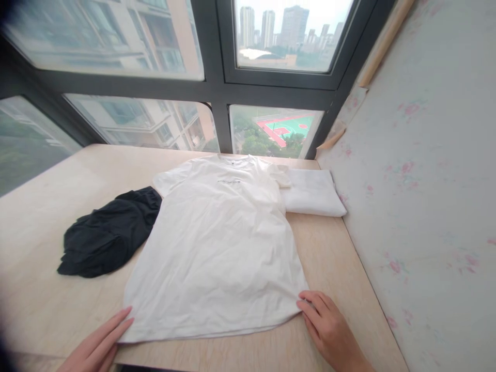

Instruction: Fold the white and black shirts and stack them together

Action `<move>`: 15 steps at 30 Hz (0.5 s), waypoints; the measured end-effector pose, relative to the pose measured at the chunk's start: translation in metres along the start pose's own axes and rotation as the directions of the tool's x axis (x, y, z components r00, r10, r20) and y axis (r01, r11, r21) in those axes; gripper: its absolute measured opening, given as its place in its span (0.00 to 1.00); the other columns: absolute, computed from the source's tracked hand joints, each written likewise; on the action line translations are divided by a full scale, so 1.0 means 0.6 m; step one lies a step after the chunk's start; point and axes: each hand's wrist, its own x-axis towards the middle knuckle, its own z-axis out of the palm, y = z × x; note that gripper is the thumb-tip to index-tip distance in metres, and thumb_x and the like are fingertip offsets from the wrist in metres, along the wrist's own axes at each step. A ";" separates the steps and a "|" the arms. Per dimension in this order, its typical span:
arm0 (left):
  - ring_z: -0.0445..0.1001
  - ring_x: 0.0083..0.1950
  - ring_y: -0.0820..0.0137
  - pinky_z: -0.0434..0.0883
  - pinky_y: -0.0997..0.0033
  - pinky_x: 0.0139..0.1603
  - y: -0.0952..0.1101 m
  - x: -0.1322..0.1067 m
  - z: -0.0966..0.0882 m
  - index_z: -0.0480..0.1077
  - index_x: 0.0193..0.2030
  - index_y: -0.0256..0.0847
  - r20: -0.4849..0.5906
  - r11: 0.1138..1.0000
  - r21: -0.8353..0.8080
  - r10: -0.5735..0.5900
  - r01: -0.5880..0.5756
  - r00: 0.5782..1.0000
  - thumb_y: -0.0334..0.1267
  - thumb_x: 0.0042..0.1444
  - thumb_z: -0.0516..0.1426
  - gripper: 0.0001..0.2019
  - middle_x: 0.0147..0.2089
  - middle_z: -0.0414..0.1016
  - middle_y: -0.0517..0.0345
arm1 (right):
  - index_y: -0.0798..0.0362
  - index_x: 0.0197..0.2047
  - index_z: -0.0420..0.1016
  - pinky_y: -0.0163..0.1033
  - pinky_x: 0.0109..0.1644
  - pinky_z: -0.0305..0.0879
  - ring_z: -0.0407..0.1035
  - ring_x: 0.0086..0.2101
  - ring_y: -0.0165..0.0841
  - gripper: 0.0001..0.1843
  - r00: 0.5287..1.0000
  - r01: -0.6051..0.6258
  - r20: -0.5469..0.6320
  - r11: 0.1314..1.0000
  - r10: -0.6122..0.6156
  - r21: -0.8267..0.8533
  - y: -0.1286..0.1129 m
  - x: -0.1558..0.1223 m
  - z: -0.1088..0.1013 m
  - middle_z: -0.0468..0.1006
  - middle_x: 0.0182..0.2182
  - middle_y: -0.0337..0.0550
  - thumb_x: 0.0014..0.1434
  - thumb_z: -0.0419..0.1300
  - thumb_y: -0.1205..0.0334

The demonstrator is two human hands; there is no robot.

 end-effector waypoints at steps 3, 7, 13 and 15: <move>0.77 0.56 0.66 0.69 0.68 0.64 0.006 0.008 -0.005 0.72 0.58 0.52 -0.063 0.999 0.003 -0.044 0.045 0.997 0.41 0.61 0.53 0.19 0.60 0.76 0.60 | 0.49 0.50 0.75 0.45 0.54 0.73 0.73 0.49 0.37 0.20 0.999 -0.028 -0.022 0.999 0.028 0.023 0.007 0.002 0.007 0.77 0.48 0.48 0.62 0.49 0.75; 0.79 0.51 0.60 0.73 0.59 0.59 0.037 0.037 -0.012 0.75 0.49 0.44 -0.131 0.970 -0.044 -0.244 0.240 0.961 0.47 0.60 0.53 0.16 0.52 0.78 0.52 | 0.49 0.48 0.76 0.45 0.53 0.74 0.73 0.48 0.37 0.19 0.996 -0.079 -0.023 0.991 0.082 0.109 0.015 0.005 0.004 0.77 0.46 0.47 0.62 0.50 0.74; 0.78 0.43 0.58 0.79 0.60 0.40 0.062 0.082 -0.031 0.76 0.39 0.40 -0.074 0.754 -0.181 -0.651 0.632 0.755 0.59 0.57 0.48 0.26 0.46 0.74 0.47 | 0.47 0.49 0.78 0.45 0.54 0.74 0.74 0.49 0.36 0.17 0.988 -0.154 0.023 0.947 0.154 0.282 0.022 0.023 -0.034 0.79 0.48 0.46 0.66 0.50 0.67; 0.79 0.42 0.60 0.79 0.63 0.39 0.057 0.090 -0.041 0.76 0.40 0.41 -0.048 0.709 -0.194 -0.697 0.678 0.715 0.61 0.57 0.48 0.27 0.46 0.75 0.49 | 0.46 0.49 0.79 0.45 0.55 0.73 0.73 0.50 0.37 0.17 0.984 -0.174 0.013 0.936 0.179 0.307 0.021 0.035 -0.058 0.79 0.49 0.46 0.67 0.50 0.64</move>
